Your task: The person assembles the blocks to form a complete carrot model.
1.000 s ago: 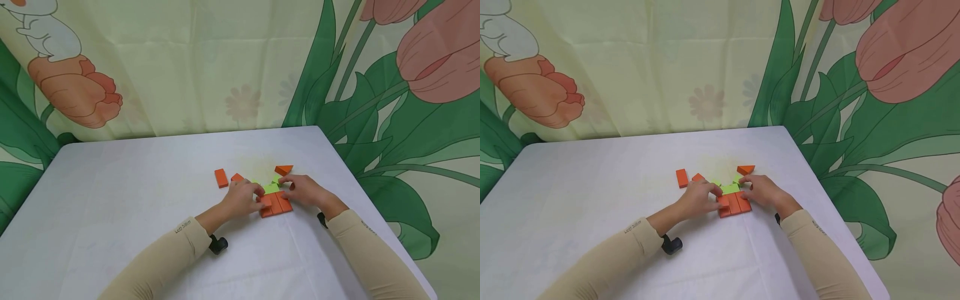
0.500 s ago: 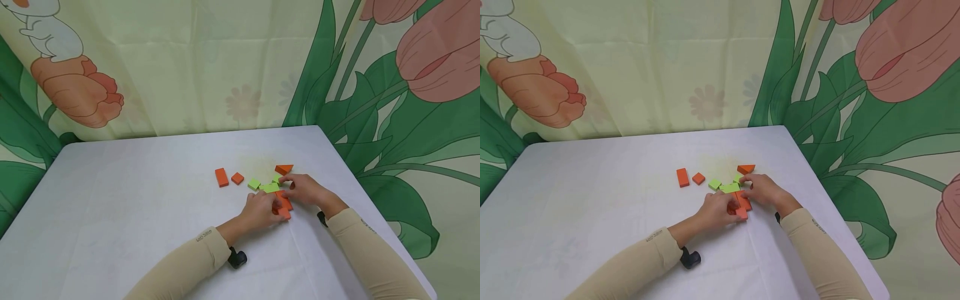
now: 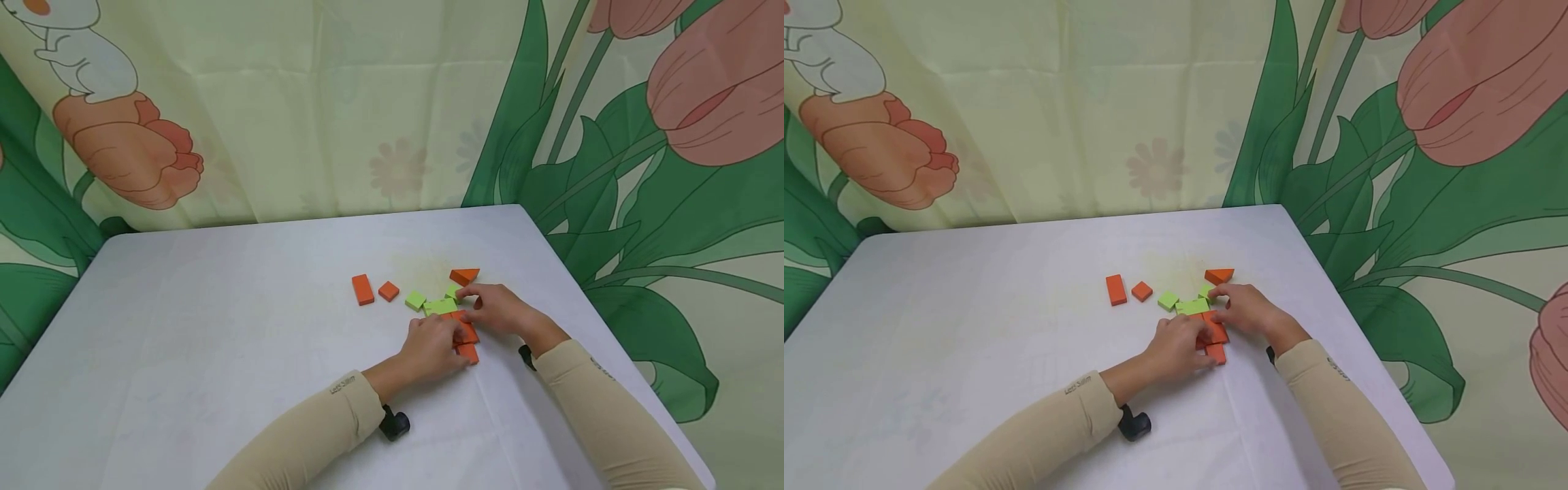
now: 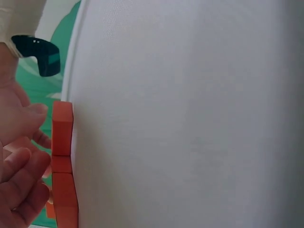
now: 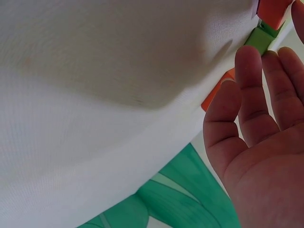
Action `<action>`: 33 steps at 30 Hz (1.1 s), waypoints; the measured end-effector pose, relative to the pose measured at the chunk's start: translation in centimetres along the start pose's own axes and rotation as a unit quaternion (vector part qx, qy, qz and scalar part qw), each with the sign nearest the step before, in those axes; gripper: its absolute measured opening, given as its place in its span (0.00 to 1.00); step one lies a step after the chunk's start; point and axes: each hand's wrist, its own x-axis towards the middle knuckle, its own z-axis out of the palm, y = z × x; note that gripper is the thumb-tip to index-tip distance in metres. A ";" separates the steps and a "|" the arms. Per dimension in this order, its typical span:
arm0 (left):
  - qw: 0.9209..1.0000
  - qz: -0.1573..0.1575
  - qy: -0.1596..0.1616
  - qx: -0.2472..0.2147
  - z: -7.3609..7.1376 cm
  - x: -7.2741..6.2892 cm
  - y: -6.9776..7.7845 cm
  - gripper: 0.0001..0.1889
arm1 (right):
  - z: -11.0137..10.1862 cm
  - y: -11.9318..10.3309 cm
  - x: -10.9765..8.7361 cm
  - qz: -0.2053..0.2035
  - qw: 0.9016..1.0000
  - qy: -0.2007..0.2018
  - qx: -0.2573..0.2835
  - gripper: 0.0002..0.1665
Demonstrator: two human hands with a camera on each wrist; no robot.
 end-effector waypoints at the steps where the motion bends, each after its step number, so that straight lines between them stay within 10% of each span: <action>1: 1.000 -0.001 -0.002 -0.001 0.0 0.0 0.0 0.14 | 0.0 0.0 0.0 0.000 1.000 0.000 -0.001 0.27; 33: 0.999 -0.043 0.012 0.014 1.0 0.5 0.1 0.26 | 0.1 0.1 0.3 0.003 1.000 0.000 -0.010 0.27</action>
